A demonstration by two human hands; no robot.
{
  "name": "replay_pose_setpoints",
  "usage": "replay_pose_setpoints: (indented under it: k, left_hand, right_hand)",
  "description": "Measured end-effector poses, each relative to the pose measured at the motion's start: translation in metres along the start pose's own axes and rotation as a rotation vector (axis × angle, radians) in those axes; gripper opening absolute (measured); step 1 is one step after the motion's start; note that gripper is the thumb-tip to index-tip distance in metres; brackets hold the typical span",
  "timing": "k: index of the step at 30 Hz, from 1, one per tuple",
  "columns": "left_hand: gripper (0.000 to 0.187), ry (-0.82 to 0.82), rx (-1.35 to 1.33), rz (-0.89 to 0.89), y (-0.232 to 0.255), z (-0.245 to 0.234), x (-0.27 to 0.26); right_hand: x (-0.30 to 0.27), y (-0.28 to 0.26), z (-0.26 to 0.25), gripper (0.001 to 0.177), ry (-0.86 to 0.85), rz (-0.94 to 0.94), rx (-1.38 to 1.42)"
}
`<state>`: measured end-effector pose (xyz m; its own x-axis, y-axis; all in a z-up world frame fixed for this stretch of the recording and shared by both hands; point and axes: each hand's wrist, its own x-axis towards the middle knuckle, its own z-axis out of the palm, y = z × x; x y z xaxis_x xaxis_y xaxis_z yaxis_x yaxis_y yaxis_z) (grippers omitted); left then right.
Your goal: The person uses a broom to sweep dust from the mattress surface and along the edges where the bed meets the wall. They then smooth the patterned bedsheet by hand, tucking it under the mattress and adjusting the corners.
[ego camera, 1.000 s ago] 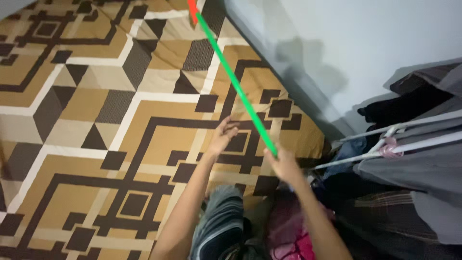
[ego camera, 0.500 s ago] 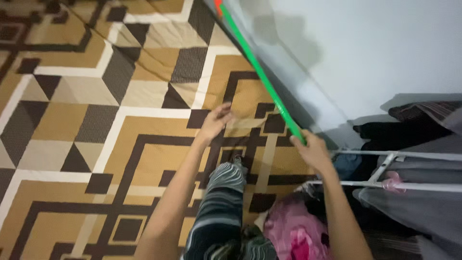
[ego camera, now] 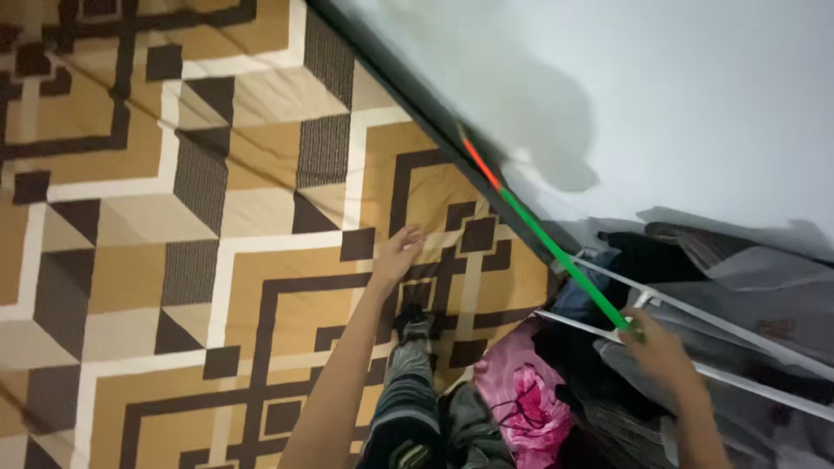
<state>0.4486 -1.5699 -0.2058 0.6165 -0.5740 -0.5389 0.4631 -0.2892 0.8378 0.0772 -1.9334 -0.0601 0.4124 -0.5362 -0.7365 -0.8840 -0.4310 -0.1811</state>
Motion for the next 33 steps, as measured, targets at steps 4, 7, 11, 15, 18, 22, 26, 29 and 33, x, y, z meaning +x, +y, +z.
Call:
replay_pose_setpoints:
  k: [4,7,11,15,18,22,26,29,33]
  left_hand:
    - [0.045,-0.013,-0.056,-0.096,0.029,0.012,0.002]
    - [0.044,-0.068,-0.074,-0.049,0.045,0.011,0.012]
    - [0.048,-0.06,0.001,-0.147,0.044,0.011,0.036]
    - [0.048,-0.007,-0.046,-0.273,0.03,-0.003,0.051]
    - [0.046,0.098,-0.016,-0.332,0.011,-0.006,0.073]
    - [0.043,0.195,-0.069,-0.443,-0.006,-0.006,0.091]
    - [0.044,0.288,-0.232,-0.426,0.008,0.0,0.107]
    - [0.045,0.379,-0.249,-0.483,0.03,-0.002,0.126]
    - [0.046,0.504,-0.389,-0.537,0.051,-0.023,0.141]
  right_hand:
    - [0.025,0.028,-0.015,0.049,-0.15,0.099,-0.21]
    - [0.056,0.013,-0.02,0.047,-0.26,0.171,-0.325]
    - [0.105,-0.016,-0.009,0.045,-0.336,0.237,-0.329]
    - [0.18,-0.052,0.023,0.044,-0.367,0.249,-0.262]
    - [0.245,-0.081,0.059,0.043,-0.377,0.23,-0.202]
    - [0.312,-0.134,0.11,0.042,-0.385,0.176,-0.112]
    - [0.393,-0.22,0.129,0.041,-0.344,0.073,-0.019]
    - [0.459,-0.308,0.12,0.04,-0.346,0.009,0.088]
    - [0.496,-0.404,0.104,0.04,-0.459,0.071,0.309]
